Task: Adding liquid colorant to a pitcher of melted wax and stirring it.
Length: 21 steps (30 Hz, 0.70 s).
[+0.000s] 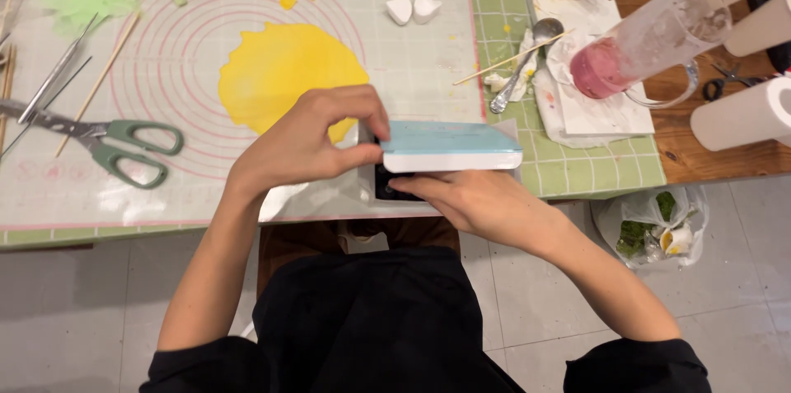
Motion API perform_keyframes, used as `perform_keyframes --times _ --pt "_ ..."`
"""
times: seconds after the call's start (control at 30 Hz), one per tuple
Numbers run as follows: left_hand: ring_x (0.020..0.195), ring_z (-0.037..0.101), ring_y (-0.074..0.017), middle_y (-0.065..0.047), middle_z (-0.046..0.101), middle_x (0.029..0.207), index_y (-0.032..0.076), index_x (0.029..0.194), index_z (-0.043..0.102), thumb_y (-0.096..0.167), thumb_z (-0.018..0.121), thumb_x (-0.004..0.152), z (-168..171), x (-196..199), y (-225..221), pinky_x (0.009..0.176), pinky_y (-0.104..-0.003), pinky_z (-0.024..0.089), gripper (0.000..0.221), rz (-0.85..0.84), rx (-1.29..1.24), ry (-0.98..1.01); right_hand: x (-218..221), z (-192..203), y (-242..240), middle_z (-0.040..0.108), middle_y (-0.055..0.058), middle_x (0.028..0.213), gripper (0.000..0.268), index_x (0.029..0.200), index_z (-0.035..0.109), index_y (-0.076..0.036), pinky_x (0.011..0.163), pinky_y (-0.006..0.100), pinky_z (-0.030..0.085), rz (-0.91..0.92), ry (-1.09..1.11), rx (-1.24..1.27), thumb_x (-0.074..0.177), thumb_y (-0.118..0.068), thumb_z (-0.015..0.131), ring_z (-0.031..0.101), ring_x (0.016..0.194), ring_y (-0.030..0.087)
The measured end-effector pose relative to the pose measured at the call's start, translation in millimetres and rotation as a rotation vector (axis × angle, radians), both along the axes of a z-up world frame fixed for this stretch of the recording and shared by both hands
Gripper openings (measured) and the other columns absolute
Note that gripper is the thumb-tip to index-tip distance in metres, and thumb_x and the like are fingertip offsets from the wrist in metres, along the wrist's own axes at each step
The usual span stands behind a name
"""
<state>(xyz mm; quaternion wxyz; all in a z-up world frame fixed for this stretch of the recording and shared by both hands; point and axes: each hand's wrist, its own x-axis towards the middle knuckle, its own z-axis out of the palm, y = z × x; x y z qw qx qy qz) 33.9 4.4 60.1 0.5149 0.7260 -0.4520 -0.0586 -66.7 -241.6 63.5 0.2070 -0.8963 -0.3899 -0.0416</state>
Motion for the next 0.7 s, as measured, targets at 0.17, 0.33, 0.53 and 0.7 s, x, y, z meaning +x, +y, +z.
perform_keyframes --times 0.17,0.33,0.53,0.7 --pt "0.084 0.068 -0.0148 -0.005 0.070 0.085 0.002 0.088 0.066 0.009 0.075 0.082 -14 13 -6 0.081 -0.031 0.054 0.013 0.049 -0.047 0.117 12 7 8 0.067 0.010 0.111 0.035 0.125 0.072 -0.012 0.089 0.044 0.052 0.026 0.128 -0.027 0.091 -0.007 0.069 0.064 0.102 0.033" --pt "0.079 0.067 -0.0131 -0.003 0.067 0.076 0.001 0.085 0.059 0.009 0.071 0.086 -11 19 -14 0.075 -0.030 0.053 0.015 0.133 -0.103 0.129 26 13 25 0.062 0.007 0.090 0.026 0.111 0.073 -0.011 0.080 0.044 0.050 0.063 0.116 -0.131 0.085 -0.015 0.073 0.062 0.086 0.030" --pt "0.075 0.064 -0.0123 -0.003 0.066 0.073 0.001 0.084 0.058 0.011 0.071 0.087 -14 23 -15 0.072 -0.030 0.052 0.017 0.127 -0.110 0.157 36 2 19 0.066 0.007 0.089 0.017 0.099 0.076 -0.008 0.074 0.039 0.050 0.005 0.190 -0.022 0.086 -0.019 0.078 0.064 0.082 0.029" --pt "0.075 0.063 -0.0120 -0.002 0.066 0.074 0.001 0.085 0.059 0.011 0.072 0.089 -21 27 -17 0.074 -0.030 0.052 0.017 0.122 -0.135 0.161 39 11 0 0.071 0.004 0.088 0.016 0.100 0.077 -0.006 0.070 0.033 0.051 -0.173 0.357 0.162 0.088 -0.016 0.078 0.065 0.077 0.019"
